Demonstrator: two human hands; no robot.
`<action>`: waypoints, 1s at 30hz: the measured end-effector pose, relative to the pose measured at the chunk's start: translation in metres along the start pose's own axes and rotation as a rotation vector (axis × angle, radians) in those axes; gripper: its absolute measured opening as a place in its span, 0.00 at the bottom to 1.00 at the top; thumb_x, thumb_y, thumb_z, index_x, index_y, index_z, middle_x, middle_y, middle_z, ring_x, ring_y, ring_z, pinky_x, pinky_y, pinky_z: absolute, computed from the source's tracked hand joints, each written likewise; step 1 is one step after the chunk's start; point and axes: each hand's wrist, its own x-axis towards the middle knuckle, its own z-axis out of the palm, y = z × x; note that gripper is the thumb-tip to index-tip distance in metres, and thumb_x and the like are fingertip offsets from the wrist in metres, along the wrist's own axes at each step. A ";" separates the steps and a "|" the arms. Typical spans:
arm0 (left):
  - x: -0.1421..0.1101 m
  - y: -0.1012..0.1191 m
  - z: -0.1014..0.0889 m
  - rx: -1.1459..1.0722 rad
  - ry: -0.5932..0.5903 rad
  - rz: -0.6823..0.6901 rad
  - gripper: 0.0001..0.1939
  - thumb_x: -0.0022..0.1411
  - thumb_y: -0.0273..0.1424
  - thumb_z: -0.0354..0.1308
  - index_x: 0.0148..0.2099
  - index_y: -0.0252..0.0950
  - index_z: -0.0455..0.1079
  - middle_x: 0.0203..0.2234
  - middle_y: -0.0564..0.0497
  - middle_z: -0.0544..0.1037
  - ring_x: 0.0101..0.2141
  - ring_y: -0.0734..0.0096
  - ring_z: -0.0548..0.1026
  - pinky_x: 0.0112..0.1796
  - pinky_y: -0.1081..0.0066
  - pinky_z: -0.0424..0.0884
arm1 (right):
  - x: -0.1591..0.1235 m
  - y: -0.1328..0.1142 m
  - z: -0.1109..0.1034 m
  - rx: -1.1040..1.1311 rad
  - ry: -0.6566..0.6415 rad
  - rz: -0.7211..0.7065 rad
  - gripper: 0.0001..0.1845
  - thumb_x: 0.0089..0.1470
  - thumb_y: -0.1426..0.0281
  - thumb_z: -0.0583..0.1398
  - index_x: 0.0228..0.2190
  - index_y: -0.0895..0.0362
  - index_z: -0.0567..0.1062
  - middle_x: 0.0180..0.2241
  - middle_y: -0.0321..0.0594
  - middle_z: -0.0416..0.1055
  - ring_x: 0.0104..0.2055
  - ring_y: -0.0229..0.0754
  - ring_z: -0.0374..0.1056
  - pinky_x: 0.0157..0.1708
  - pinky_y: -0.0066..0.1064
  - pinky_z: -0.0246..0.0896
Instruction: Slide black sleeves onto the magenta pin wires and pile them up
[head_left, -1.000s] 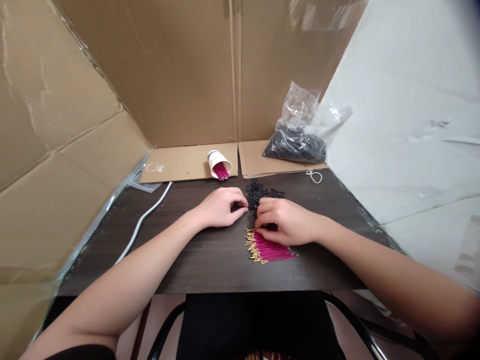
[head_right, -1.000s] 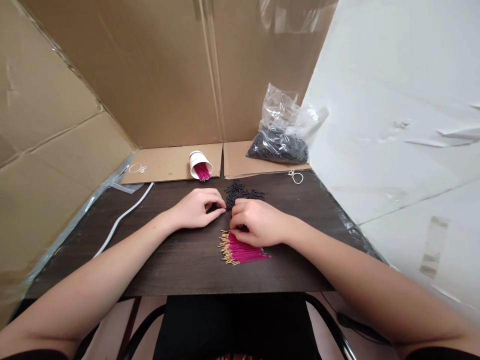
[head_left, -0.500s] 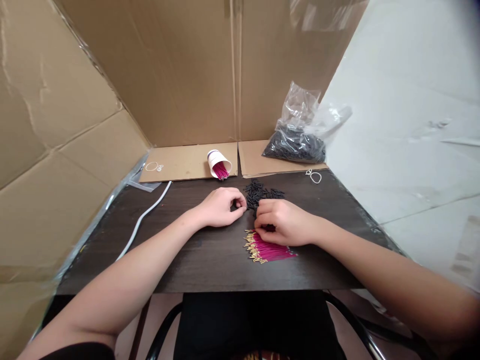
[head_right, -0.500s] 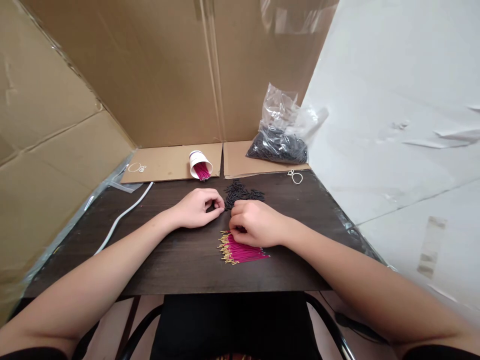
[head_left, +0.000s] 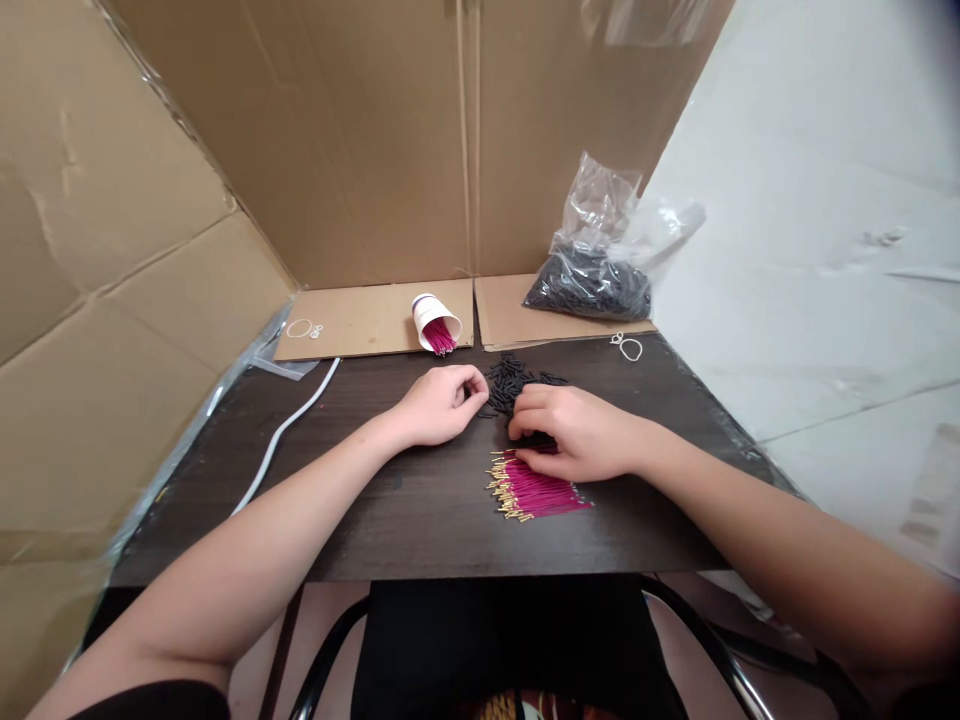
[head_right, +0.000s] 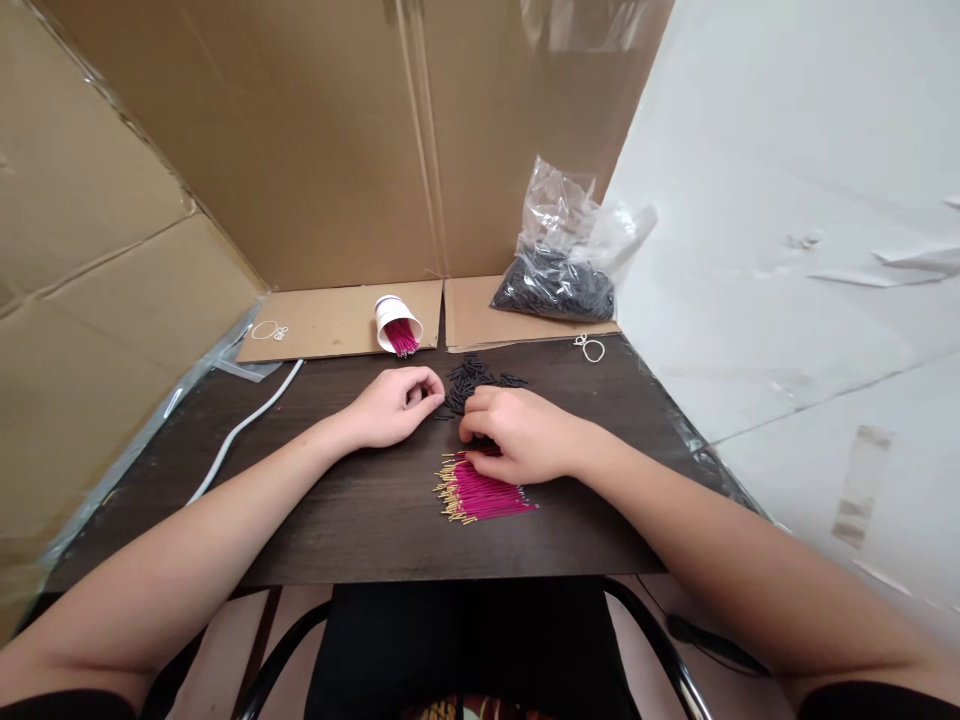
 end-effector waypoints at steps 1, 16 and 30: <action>0.000 0.001 0.000 0.005 -0.002 -0.002 0.11 0.69 0.38 0.62 0.44 0.36 0.78 0.26 0.52 0.75 0.25 0.74 0.67 0.29 0.71 0.60 | 0.000 0.000 0.000 -0.002 -0.006 -0.006 0.05 0.63 0.71 0.65 0.39 0.59 0.82 0.39 0.46 0.76 0.42 0.47 0.69 0.43 0.39 0.65; 0.000 0.004 0.000 0.099 -0.025 0.028 0.10 0.70 0.37 0.61 0.43 0.37 0.78 0.31 0.51 0.80 0.29 0.72 0.71 0.33 0.70 0.63 | 0.002 -0.007 0.003 -0.061 -0.061 0.081 0.02 0.63 0.74 0.65 0.35 0.59 0.77 0.36 0.43 0.73 0.39 0.44 0.66 0.41 0.35 0.60; 0.000 0.005 0.000 0.113 -0.020 0.032 0.09 0.69 0.36 0.61 0.42 0.37 0.79 0.32 0.50 0.81 0.29 0.71 0.72 0.33 0.70 0.63 | 0.004 -0.011 0.014 -0.405 0.011 -0.030 0.15 0.71 0.70 0.58 0.30 0.60 0.75 0.31 0.43 0.71 0.34 0.44 0.61 0.40 0.39 0.55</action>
